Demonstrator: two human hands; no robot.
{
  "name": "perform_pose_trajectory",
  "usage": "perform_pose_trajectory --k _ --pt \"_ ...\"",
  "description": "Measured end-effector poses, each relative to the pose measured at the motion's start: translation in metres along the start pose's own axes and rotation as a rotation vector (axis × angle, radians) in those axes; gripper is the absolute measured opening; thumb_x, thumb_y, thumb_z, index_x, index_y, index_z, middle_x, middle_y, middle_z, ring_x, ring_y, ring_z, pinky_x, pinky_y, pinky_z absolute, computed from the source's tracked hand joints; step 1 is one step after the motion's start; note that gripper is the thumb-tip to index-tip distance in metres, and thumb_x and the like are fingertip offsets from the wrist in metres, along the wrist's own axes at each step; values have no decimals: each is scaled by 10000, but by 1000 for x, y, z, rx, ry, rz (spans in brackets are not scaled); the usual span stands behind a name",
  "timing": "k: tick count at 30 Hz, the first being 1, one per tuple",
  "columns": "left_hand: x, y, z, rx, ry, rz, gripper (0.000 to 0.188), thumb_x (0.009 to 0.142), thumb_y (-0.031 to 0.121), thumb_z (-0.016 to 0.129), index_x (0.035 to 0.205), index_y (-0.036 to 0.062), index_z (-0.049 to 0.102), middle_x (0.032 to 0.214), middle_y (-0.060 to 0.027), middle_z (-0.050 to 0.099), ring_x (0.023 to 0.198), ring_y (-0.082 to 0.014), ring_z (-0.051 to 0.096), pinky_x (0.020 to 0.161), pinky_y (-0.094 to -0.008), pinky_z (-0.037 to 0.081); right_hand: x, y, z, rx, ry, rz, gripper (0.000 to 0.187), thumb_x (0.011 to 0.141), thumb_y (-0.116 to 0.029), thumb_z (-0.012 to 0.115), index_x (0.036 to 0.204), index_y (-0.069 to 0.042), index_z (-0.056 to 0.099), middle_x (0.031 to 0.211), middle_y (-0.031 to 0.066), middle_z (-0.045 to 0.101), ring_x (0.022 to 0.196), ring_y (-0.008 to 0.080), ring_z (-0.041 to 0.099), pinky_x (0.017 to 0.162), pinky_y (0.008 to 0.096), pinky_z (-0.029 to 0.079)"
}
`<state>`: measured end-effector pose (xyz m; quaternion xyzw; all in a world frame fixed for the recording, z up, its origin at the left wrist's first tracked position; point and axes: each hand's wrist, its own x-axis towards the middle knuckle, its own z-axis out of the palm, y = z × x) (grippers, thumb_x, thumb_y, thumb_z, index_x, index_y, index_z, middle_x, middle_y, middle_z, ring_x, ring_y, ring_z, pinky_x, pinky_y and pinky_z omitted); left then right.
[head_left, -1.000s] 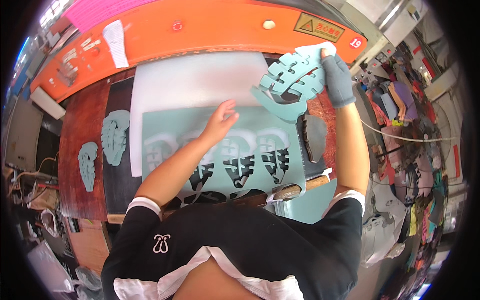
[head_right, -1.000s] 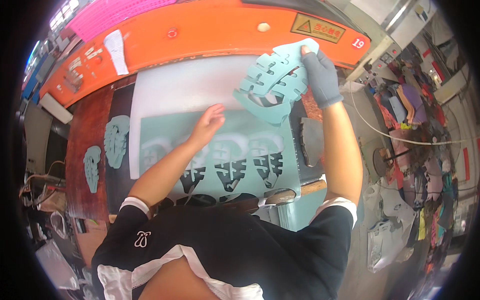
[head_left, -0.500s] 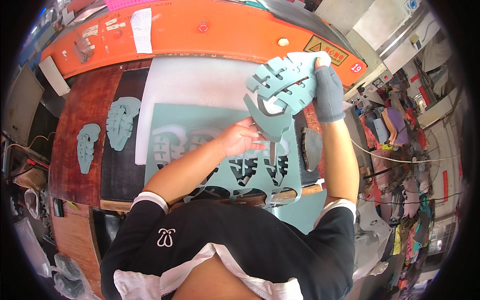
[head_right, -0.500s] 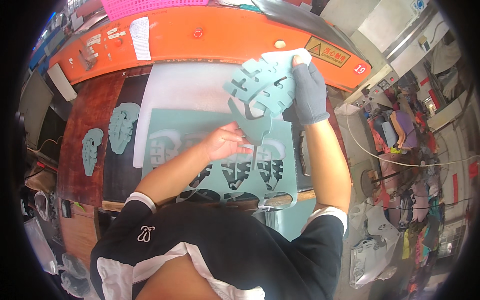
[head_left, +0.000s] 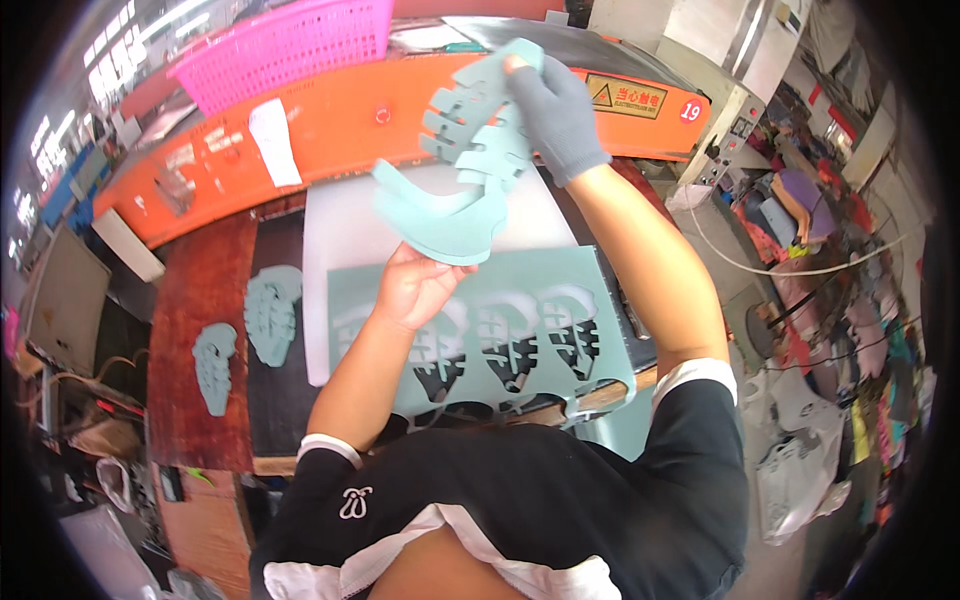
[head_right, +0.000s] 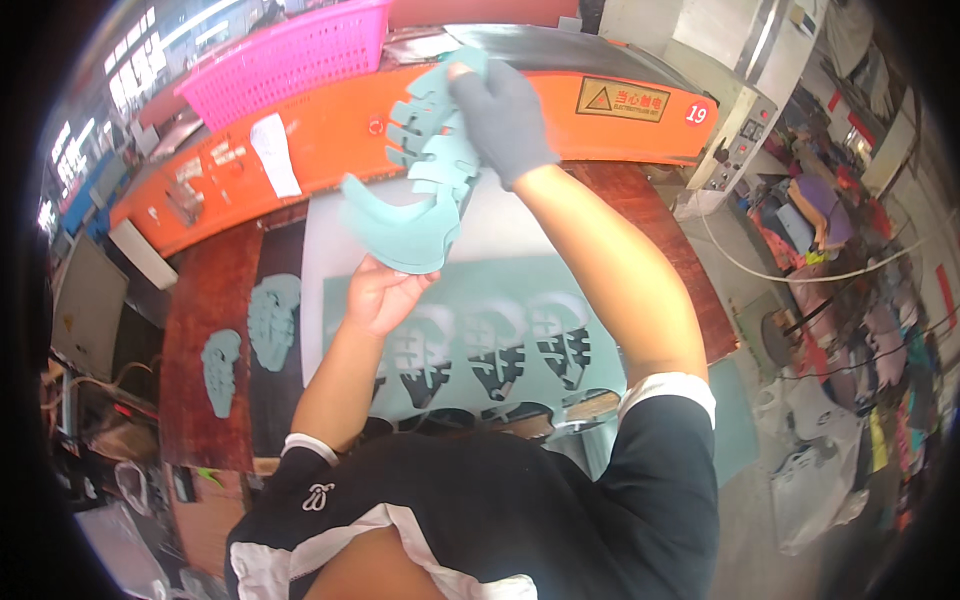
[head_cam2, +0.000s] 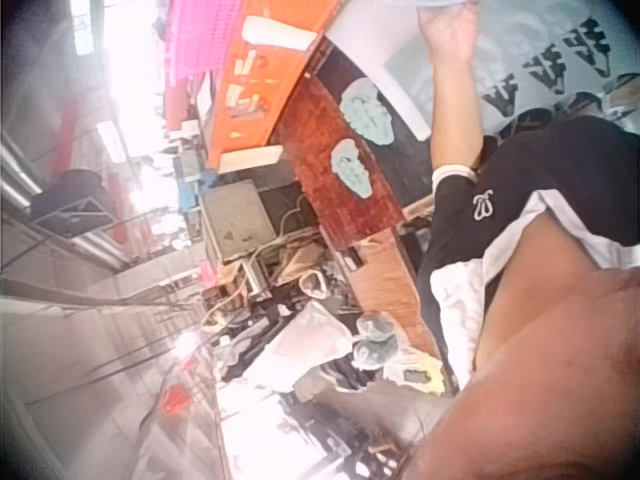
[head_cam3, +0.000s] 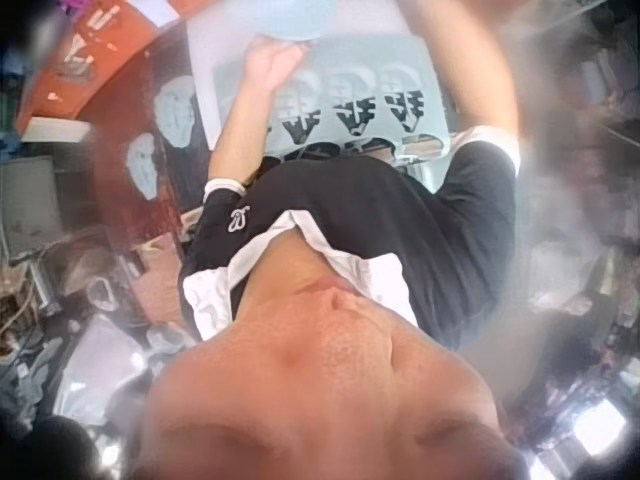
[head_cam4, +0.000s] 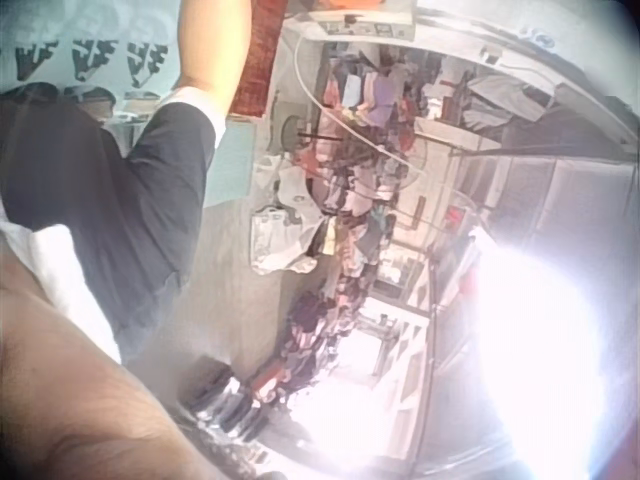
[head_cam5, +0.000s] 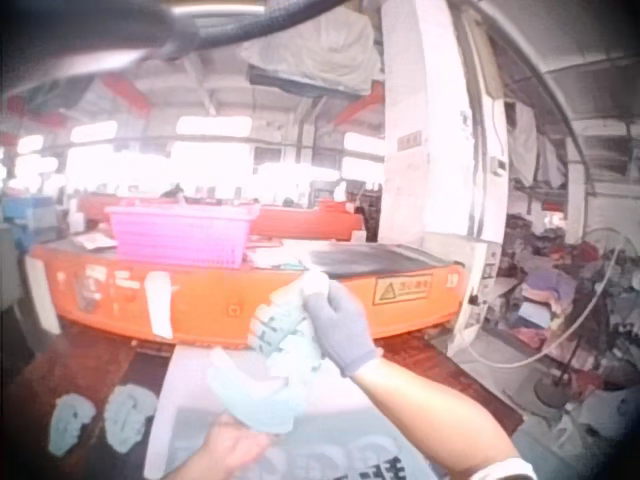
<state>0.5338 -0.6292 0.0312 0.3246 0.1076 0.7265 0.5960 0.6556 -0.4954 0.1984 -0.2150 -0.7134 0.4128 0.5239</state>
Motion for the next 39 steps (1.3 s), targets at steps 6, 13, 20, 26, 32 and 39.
perform_pose_trajectory --k 6,13,20,26,32,39 --pt "14 0 14 1191 314 570 705 742 69 683 1348 -18 333 1329 -169 408 1241 -270 400 1035 -375 310 20 -40 37 -115 -83 -127 402 849 -378 502 928 -2 618 857 148 633 802 254 610 739 363 468" --pt "28 19 1 1310 546 688 674 790 108 682 1348 -19 327 1318 -174 412 1215 -283 433 1008 -389 358 26 -58 57 -200 -144 -160 447 853 -443 502 915 -15 617 824 134 620 782 234 603 721 361 458" --pt "18 46 -30 551 256 205 385 908 178 562 1244 38 439 1171 -115 571 1048 -245 582 814 -415 516 14 -49 41 59 -152 -111 398 881 -382 522 1005 -16 617 881 60 612 823 155 560 756 307 441" --pt "11 52 -32 -127 182 46 395 978 341 362 1274 92 442 1272 -89 516 1160 -265 507 918 -486 442 -8 -34 31 313 -99 -6 367 859 -360 546 941 -6 601 831 66 590 799 140 536 709 301 441" --pt "-21 38 -5 -289 263 71 508 951 483 351 1249 83 446 1221 -116 519 1176 -279 472 964 -506 375 -34 6 36 73 -58 -151 327 882 -319 522 827 3 543 720 82 522 685 141 474 647 312 402" --pt "-43 7 -37 -154 840 285 422 899 482 479 951 73 570 819 -74 550 846 -253 543 799 -396 432 -64 56 73 69 -104 207 258 893 -288 530 876 -34 571 708 3 504 646 94 452 588 264 377"
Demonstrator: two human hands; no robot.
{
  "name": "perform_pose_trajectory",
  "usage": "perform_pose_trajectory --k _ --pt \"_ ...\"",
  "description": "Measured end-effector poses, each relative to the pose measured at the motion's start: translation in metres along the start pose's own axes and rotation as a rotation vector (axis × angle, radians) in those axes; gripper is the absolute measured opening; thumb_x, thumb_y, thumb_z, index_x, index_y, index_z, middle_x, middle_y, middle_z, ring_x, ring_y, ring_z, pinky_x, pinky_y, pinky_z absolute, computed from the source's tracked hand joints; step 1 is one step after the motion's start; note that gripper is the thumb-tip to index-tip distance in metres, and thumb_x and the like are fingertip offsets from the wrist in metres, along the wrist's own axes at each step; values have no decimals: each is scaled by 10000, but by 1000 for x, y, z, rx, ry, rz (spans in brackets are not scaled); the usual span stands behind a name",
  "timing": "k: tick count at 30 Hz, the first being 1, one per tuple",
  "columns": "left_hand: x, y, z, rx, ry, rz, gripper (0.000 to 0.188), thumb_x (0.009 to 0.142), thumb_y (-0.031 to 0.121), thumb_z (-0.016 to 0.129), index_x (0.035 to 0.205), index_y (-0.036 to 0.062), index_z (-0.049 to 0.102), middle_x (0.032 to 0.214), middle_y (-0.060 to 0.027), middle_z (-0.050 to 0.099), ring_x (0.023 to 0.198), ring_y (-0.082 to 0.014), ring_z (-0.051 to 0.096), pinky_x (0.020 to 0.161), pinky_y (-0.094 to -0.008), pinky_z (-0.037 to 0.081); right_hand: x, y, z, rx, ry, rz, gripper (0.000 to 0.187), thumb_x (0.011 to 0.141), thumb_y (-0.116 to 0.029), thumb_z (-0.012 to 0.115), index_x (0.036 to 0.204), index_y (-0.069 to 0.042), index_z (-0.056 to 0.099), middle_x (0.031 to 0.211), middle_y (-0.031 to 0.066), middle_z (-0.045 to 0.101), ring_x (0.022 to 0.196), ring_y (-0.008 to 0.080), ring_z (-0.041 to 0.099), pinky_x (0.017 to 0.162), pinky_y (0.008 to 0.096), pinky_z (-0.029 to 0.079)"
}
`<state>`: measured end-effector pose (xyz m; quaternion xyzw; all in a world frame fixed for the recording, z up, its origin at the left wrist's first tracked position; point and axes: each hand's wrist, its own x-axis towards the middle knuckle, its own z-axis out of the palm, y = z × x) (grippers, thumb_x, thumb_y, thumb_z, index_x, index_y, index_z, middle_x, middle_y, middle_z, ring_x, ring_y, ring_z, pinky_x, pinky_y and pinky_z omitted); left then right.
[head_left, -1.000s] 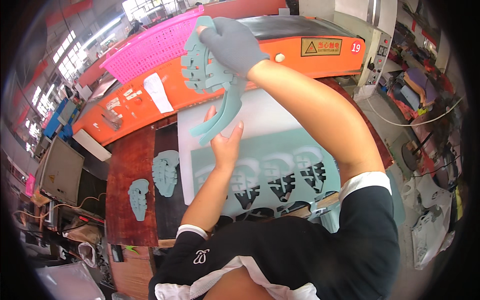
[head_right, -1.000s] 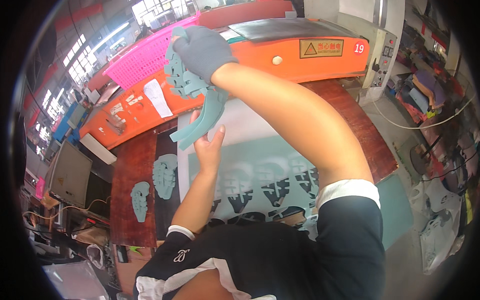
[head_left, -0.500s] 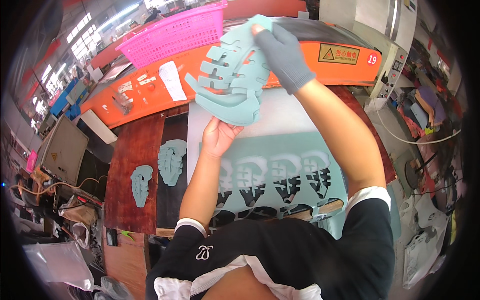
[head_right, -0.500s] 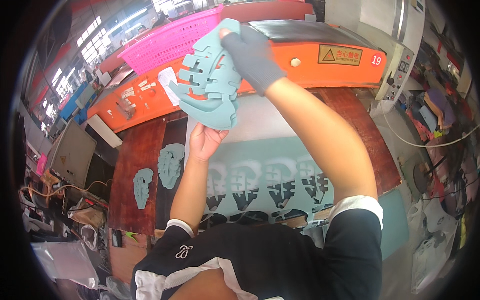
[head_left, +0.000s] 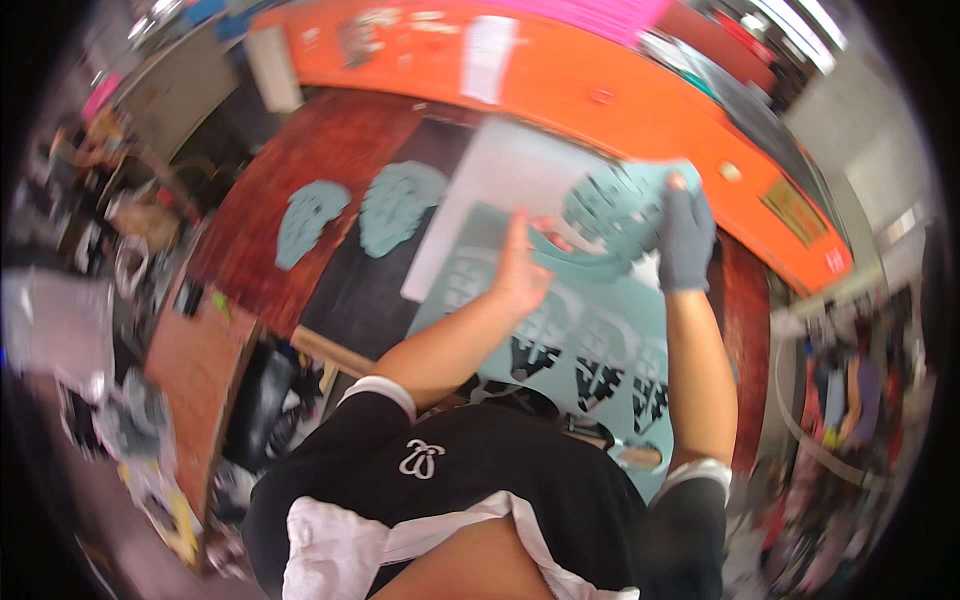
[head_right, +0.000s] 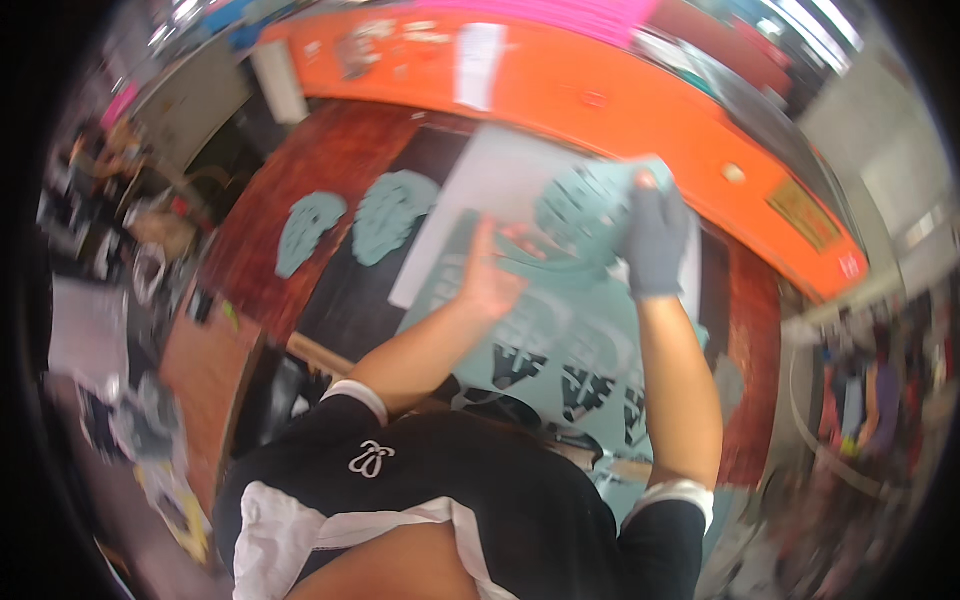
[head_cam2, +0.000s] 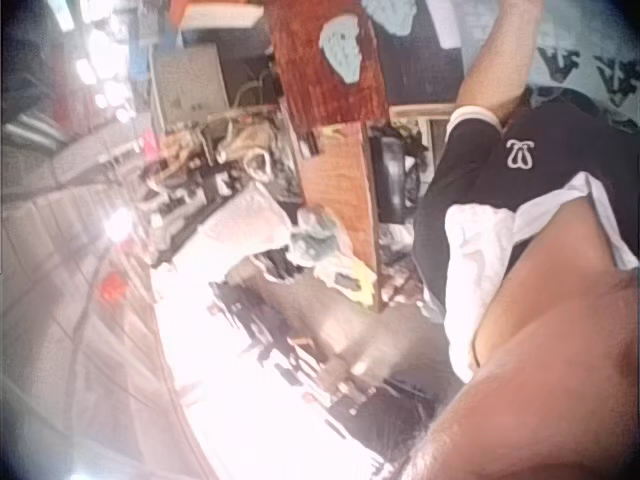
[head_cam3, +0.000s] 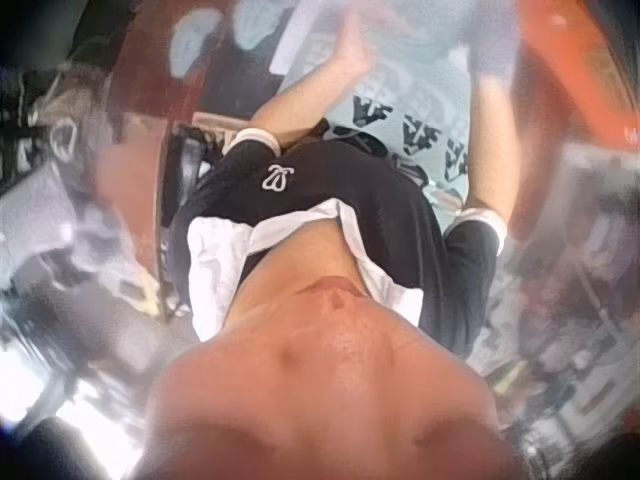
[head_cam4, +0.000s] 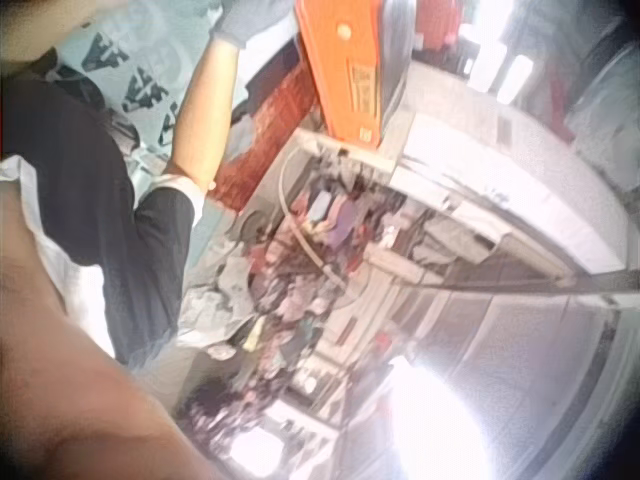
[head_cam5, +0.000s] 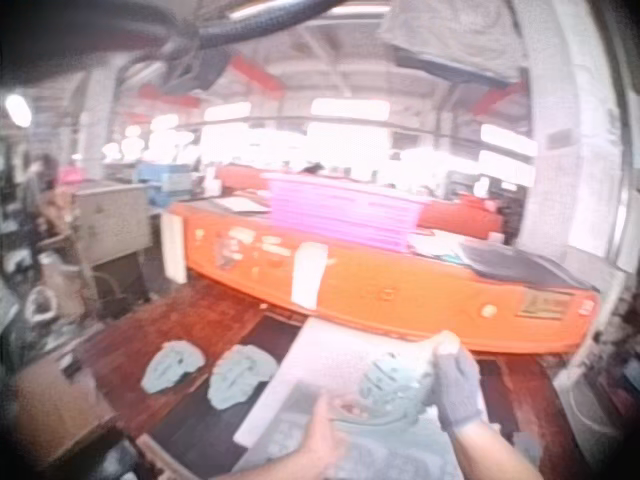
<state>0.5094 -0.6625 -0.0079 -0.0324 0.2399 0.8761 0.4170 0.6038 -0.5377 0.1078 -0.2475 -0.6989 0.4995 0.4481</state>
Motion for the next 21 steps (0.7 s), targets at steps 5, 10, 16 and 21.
perform_pose_trajectory --k 5,10,16,21 --pt "20 15 -43 -67 258 24 214 863 285 591 891 77 550 728 -60 521 704 -219 514 677 -378 426 -18 30 40 -47 -230 148 325 919 -336 513 995 -33 600 802 3 546 702 71 480 592 232 401" --pt "11 49 -93 -168 331 85 170 814 172 635 924 84 540 747 -62 522 708 -214 519 681 -372 427 -10 62 91 73 -396 353 419 903 -352 549 1115 9 576 969 46 598 867 121 532 765 267 433" --pt "5 108 -157 10 336 469 262 863 224 599 1075 81 539 890 -38 555 849 -179 533 748 -327 424 26 57 181 -4 -570 236 472 897 -369 551 1140 35 555 998 63 598 912 147 534 812 279 427" --pt "-39 136 -217 722 331 739 216 904 159 555 1101 71 541 961 -15 534 901 -98 512 733 -216 408 75 14 290 -13 -611 -70 382 898 -361 531 966 8 599 858 58 588 784 138 508 714 296 421"
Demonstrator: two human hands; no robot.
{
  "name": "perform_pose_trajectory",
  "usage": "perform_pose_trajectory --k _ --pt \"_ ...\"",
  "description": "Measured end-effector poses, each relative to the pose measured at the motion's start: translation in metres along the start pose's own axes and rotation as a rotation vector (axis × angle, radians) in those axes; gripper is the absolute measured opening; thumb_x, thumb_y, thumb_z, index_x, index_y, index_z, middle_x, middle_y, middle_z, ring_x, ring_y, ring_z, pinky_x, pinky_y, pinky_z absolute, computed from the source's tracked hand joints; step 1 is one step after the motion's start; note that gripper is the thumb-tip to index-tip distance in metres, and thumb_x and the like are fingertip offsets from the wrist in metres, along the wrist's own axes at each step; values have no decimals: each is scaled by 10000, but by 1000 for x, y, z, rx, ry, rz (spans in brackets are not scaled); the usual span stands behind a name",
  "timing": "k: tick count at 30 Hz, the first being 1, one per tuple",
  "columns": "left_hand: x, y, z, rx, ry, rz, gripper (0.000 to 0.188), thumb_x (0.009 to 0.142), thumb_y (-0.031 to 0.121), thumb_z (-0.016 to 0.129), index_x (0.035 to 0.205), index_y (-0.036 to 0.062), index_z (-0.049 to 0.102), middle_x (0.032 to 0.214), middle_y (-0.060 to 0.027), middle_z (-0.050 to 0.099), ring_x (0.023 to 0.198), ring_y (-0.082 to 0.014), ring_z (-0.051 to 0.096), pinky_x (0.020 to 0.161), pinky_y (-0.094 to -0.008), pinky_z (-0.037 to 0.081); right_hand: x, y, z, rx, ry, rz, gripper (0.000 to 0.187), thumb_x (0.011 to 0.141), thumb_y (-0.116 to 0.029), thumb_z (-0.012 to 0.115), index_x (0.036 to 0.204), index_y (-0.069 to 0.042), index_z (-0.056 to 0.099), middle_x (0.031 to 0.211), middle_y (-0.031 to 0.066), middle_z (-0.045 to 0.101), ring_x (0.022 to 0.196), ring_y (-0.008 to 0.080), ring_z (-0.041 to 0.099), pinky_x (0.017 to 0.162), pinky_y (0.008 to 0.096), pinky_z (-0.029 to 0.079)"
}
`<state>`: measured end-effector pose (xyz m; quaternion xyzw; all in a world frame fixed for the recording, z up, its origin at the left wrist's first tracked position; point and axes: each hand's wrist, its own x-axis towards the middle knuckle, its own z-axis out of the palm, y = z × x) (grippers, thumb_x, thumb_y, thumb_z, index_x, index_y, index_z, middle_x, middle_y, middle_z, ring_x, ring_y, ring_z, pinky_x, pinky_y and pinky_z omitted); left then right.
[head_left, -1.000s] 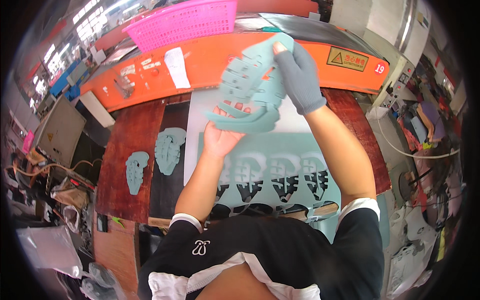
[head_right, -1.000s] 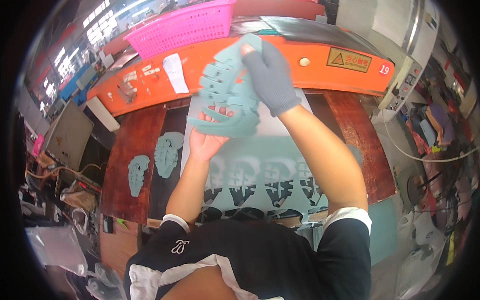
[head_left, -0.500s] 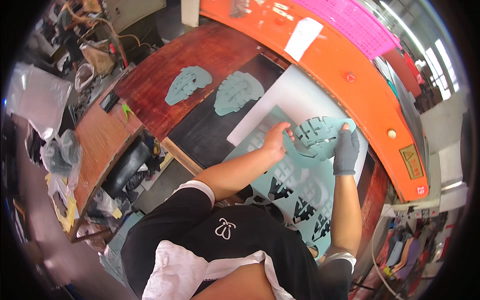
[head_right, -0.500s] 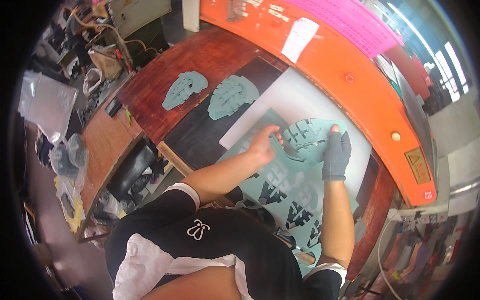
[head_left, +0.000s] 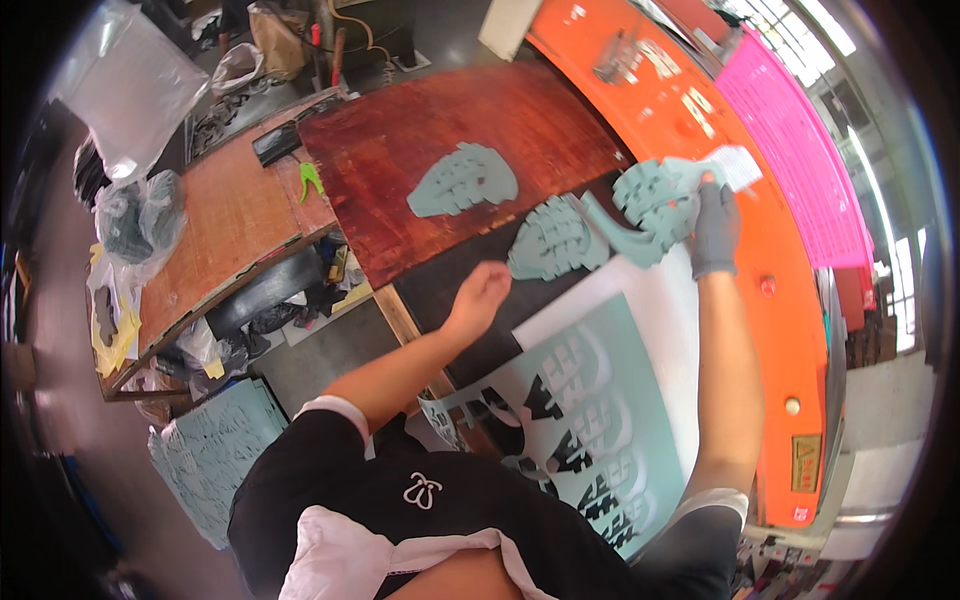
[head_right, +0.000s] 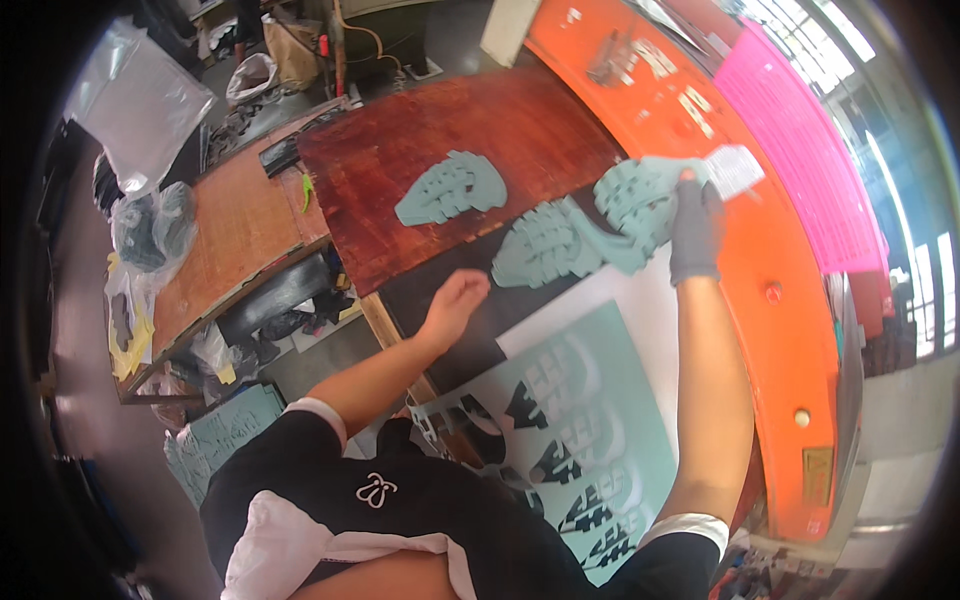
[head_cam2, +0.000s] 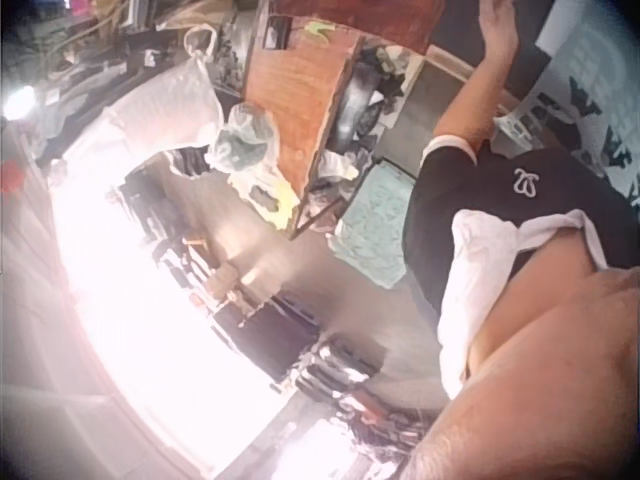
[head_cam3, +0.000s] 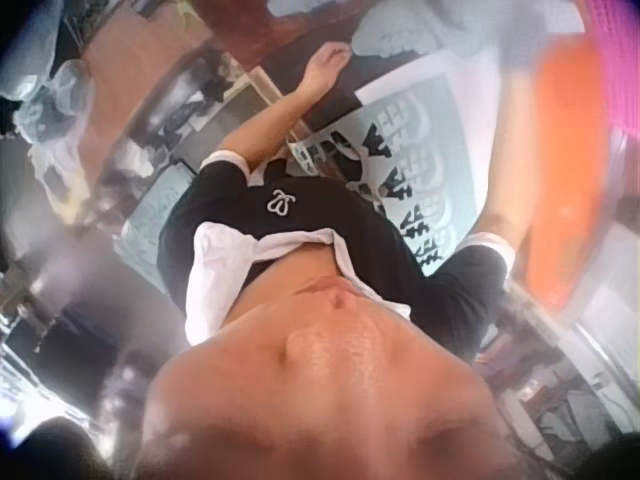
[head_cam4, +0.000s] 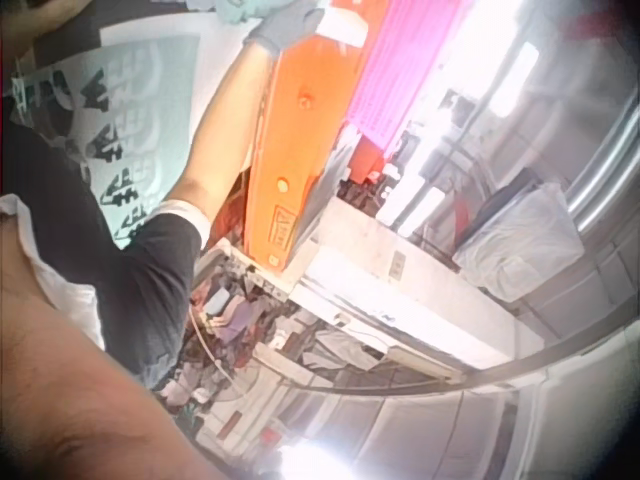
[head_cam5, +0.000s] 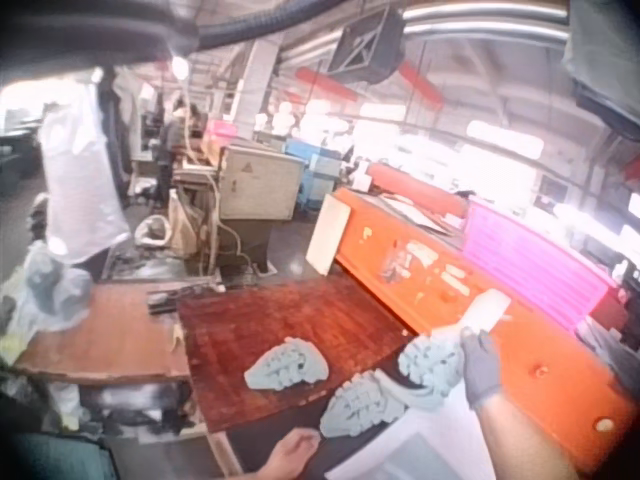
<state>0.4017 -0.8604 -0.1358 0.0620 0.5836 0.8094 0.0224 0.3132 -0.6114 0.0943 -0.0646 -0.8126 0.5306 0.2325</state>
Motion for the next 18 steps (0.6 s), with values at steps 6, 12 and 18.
perform_pose_trajectory --k 6,12,18 --pt "-69 -10 -9 478 -324 172 310 831 168 617 1110 54 544 1021 -110 554 896 -237 577 800 -338 452 9 22 158 -357 19 -437 359 896 -348 525 978 -6 600 893 200 605 807 327 578 736 398 448" --pt "-62 -11 -4 524 -333 172 338 798 219 616 1095 70 554 1026 -131 570 854 -317 573 786 -414 428 -81 119 316 -703 -396 -524 314 812 -320 617 1022 -87 609 1023 127 599 907 337 569 781 452 465" --pt "-65 -18 6 579 -331 261 404 742 198 618 1114 63 536 991 -140 556 913 -309 562 758 -429 436 -90 130 316 -558 -376 -648 343 844 -327 607 1047 -51 630 1069 142 587 1003 331 539 861 421 443"
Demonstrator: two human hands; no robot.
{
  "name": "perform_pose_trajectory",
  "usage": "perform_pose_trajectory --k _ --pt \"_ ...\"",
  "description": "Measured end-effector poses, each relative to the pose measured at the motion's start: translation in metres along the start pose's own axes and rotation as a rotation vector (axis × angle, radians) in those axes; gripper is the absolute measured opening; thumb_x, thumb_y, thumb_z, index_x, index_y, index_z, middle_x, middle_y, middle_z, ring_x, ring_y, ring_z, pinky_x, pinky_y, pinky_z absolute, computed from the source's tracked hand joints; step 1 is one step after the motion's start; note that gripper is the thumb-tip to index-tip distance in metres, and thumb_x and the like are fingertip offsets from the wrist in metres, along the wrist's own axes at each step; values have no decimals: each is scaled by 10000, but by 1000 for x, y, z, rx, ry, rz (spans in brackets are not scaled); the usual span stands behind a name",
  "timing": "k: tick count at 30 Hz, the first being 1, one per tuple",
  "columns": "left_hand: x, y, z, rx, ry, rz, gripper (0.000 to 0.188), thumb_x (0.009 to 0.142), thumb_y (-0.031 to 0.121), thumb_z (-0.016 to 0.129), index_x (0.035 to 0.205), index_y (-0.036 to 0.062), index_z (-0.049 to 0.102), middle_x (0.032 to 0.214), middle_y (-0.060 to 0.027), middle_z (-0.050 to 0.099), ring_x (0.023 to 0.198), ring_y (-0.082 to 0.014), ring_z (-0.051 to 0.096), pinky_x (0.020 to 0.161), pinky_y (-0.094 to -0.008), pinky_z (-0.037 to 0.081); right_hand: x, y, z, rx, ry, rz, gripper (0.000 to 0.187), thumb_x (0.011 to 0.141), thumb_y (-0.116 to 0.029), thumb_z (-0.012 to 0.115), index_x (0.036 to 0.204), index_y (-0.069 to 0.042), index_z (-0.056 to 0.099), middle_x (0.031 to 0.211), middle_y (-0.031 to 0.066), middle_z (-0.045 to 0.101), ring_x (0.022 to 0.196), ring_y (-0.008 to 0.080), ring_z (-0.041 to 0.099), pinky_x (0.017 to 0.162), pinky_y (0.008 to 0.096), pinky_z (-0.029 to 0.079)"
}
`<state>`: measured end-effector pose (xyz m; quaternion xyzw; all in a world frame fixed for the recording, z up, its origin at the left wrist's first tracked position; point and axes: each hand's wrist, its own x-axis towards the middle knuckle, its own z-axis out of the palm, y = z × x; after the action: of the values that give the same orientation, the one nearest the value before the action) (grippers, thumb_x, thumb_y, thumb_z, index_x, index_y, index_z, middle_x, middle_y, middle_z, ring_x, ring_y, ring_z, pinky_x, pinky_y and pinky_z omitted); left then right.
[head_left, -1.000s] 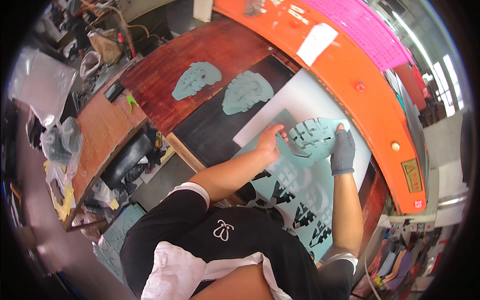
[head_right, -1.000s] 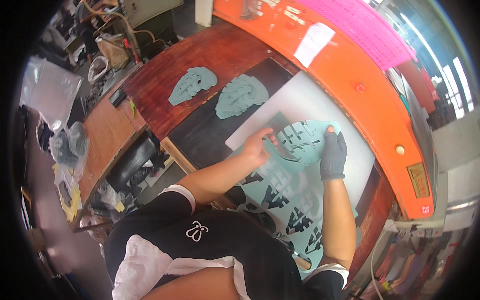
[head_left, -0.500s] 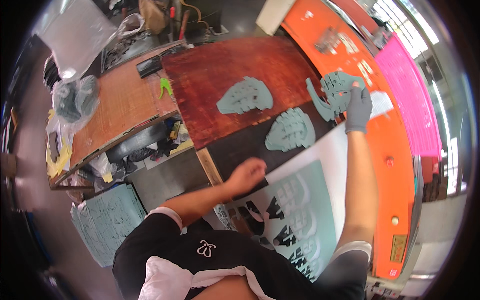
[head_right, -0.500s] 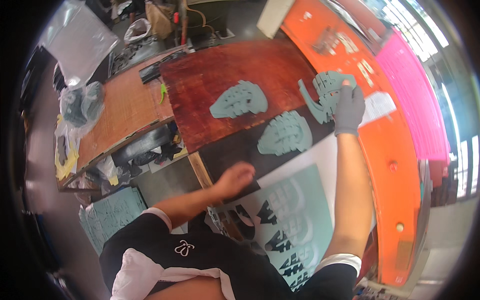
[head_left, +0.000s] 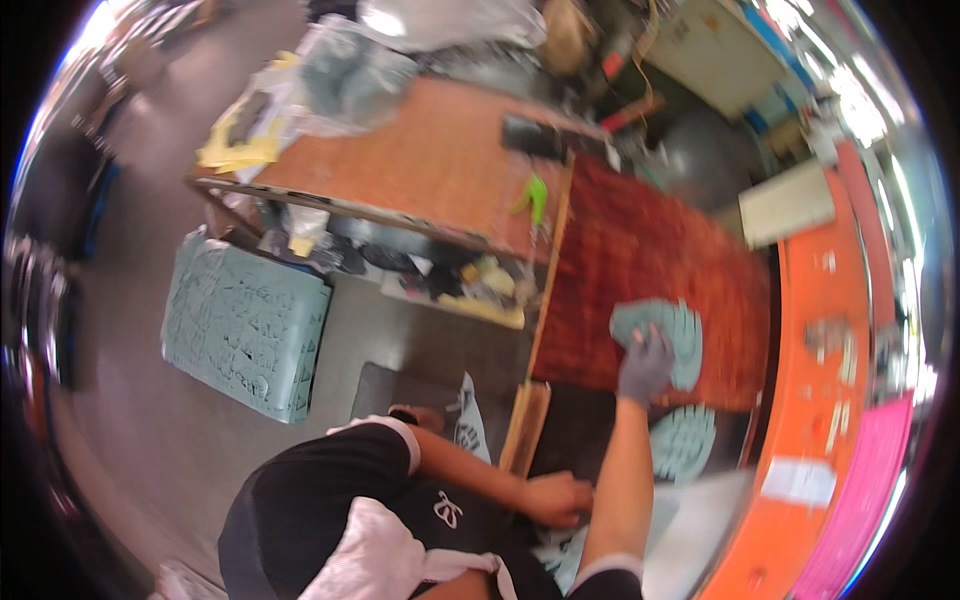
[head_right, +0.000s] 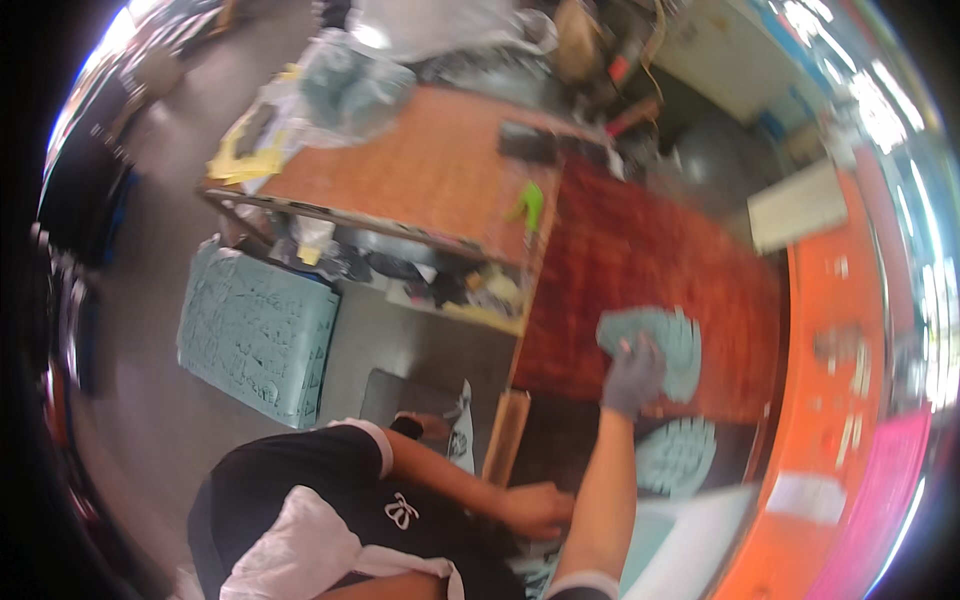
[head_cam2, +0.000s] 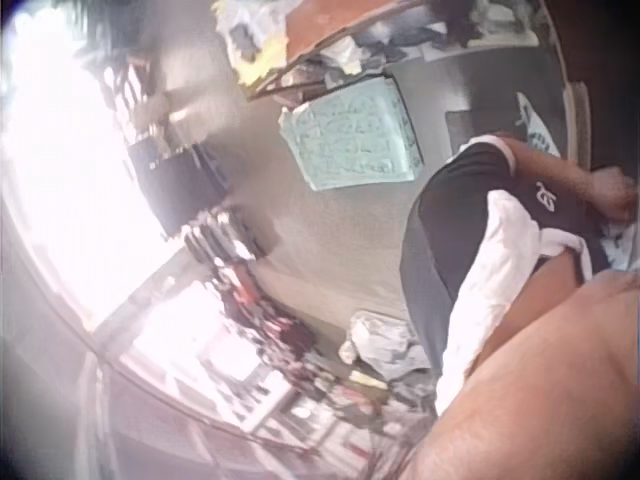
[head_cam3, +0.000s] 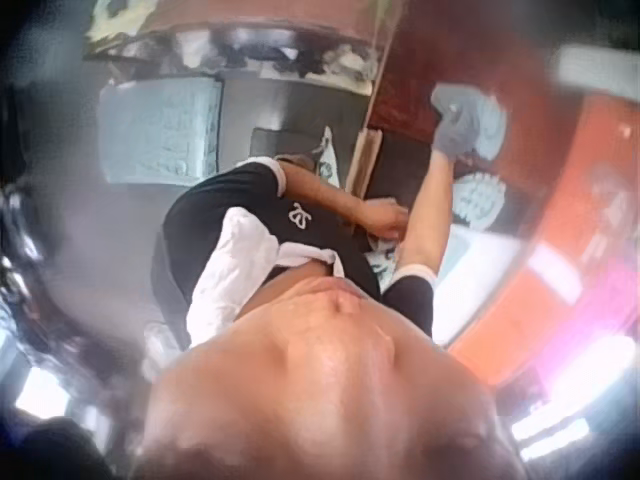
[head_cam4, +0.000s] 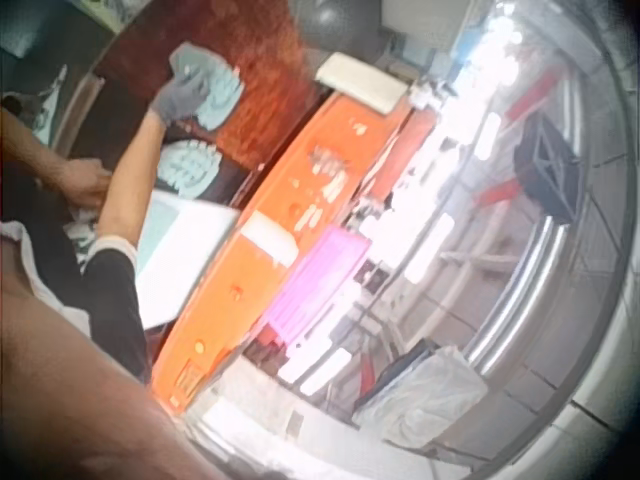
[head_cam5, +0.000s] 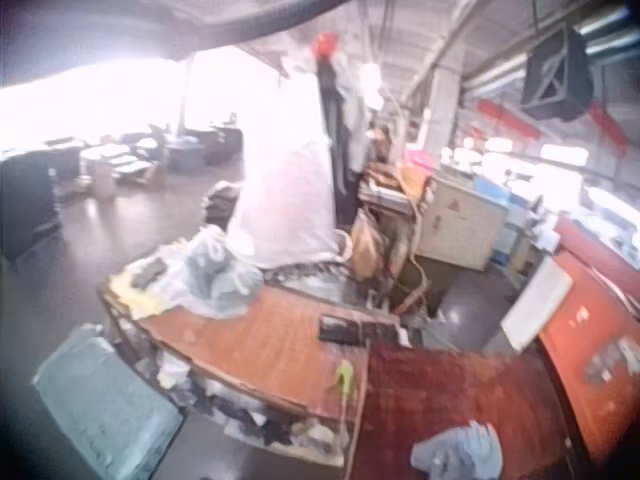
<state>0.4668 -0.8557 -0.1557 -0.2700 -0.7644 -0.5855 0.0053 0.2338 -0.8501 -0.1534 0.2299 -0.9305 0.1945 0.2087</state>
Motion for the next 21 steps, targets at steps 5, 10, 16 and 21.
perform_pose_trajectory --k 5,10,16,21 --pt "2 -8 6 -18 -118 -34 353 781 216 592 1095 60 552 985 -105 529 916 -281 546 786 -396 411 34 5 -28 148 129 249 336 885 -295 520 971 21 597 942 221 585 866 385 562 743 464 435" --pt "1 -9 11 -34 -50 24 339 797 222 577 1086 46 559 1012 -118 538 915 -297 541 812 -415 404 7 -24 -3 -177 -66 -9 388 833 -290 583 1090 0 584 1095 210 561 963 370 540 819 466 436" --pt "4 -9 6 -47 -184 -112 361 806 232 566 1117 56 516 1111 -130 529 1016 -302 538 869 -405 402 -12 -18 -40 44 -171 -55 532 804 -282 625 1209 36 494 1198 226 508 1097 392 477 943 445 389" --pt "7 -9 9 -28 -133 -72 396 793 256 579 1124 59 492 1123 -136 522 1026 -319 527 861 -422 407 -126 49 -164 1 -152 230 564 810 -287 643 1206 76 473 1236 239 484 1150 359 450 1007 432 338"
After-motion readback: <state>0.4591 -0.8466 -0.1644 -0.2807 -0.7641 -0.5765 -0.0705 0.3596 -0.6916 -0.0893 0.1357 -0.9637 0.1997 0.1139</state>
